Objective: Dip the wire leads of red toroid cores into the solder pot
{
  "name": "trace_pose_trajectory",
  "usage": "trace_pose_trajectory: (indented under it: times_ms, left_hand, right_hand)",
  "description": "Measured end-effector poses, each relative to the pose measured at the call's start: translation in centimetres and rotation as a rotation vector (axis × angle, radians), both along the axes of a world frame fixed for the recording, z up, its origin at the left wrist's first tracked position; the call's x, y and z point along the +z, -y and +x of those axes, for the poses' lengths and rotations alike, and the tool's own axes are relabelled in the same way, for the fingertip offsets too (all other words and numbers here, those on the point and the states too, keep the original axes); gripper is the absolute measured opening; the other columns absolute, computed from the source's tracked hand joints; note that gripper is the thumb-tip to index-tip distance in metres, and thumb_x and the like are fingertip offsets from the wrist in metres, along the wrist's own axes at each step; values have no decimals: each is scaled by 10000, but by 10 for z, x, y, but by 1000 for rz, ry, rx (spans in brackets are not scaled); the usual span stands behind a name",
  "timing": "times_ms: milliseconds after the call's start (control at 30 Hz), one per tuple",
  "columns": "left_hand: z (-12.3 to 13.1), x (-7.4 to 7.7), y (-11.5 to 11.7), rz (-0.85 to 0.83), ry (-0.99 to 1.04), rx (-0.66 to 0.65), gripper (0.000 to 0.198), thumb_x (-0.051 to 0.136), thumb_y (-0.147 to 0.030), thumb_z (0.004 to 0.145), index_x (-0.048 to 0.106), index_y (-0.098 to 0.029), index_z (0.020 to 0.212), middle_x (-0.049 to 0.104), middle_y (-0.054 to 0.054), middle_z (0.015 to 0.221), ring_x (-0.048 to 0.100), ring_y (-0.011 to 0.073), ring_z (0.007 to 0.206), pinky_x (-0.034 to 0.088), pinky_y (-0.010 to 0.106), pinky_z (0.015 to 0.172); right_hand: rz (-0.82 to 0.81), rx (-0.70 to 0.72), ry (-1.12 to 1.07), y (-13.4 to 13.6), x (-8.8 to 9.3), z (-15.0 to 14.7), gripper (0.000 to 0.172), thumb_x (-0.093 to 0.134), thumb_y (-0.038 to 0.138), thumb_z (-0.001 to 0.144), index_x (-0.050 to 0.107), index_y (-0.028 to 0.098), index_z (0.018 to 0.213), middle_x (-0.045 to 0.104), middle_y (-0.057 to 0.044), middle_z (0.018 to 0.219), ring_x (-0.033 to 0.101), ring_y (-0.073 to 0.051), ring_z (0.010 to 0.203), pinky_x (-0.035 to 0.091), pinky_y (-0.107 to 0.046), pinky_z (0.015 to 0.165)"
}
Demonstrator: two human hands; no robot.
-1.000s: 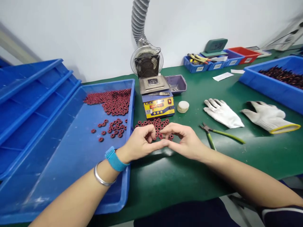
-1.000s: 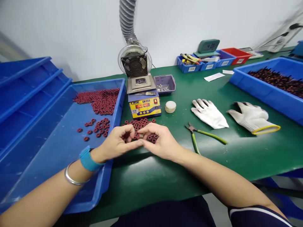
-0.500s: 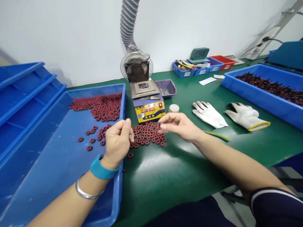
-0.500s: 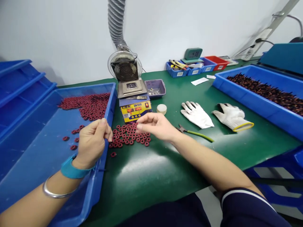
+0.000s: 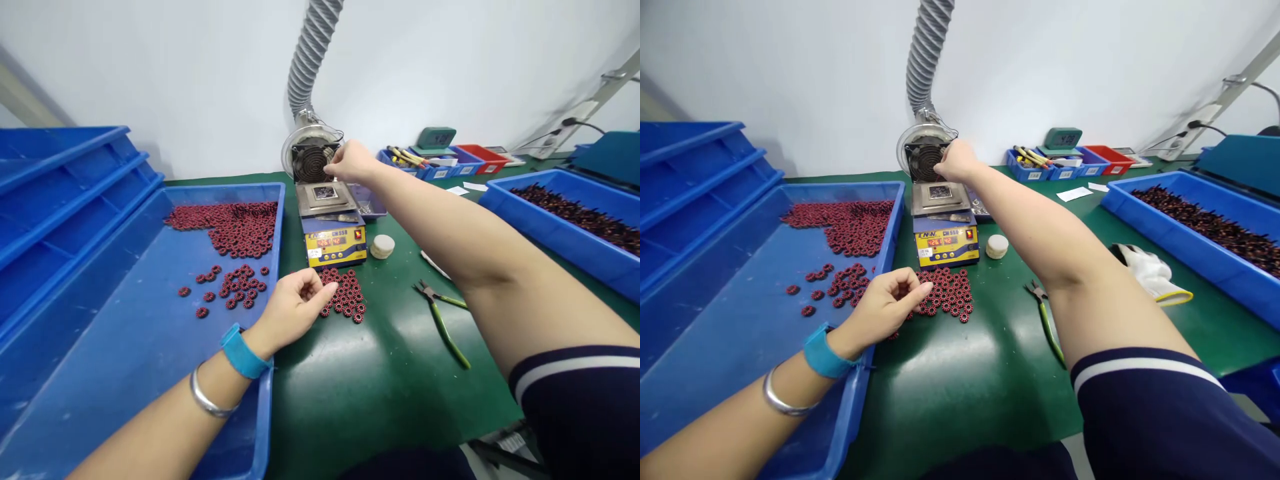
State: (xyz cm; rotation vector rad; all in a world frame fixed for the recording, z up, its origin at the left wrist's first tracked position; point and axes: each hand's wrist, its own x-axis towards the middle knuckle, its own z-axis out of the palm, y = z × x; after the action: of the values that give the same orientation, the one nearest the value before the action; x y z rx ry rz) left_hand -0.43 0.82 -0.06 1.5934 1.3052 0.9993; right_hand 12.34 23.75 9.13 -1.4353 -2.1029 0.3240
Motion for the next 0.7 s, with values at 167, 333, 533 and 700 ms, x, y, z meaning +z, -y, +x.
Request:
trace_pose_trajectory:
  times_ms: [167, 333, 533, 700]
  left_hand:
    - [1, 2, 1, 2, -47, -55, 326, 606, -404, 792, 479, -179, 595, 450, -46, 515, 368, 76, 469, 304, 210, 453]
    - [1, 1, 2, -28, -57, -84, 295, 604, -389, 789, 487, -178, 619, 466, -40, 533, 381, 80, 483, 307, 209, 457]
    - [1, -1, 2, -22, -44, -103, 288, 611, -373, 781, 479, -180, 613, 455, -43, 535, 388, 82, 493, 317, 208, 462]
    - [0, -3, 3, -21, -67, -123, 280, 603, -373, 790, 478, -177, 633, 441, -48, 543, 379, 79, 499, 313, 206, 466]
  right_hand:
    - [85, -47, 217, -27, -7, -19, 349, 649, 133, 733, 602, -21, 1042, 645, -207, 1068, 611, -321, 1086, 493, -421, 935]
    - [63, -93, 328, -41, -12, -30, 425, 680, 166, 734, 587, -21, 1104, 632, -226, 1104, 609, -335, 1105, 501, -406, 931]
    - [38, -91, 358, -37, -11, -38, 435, 711, 172, 718, 600, -20, 1092, 634, -208, 1067, 618, -331, 1072, 515, -399, 900]
    - [36, -10, 305, -33, -15, -41, 366, 681, 208, 765, 614, 9, 1065, 628, -189, 1077, 562, -366, 1154, 478, -464, 944]
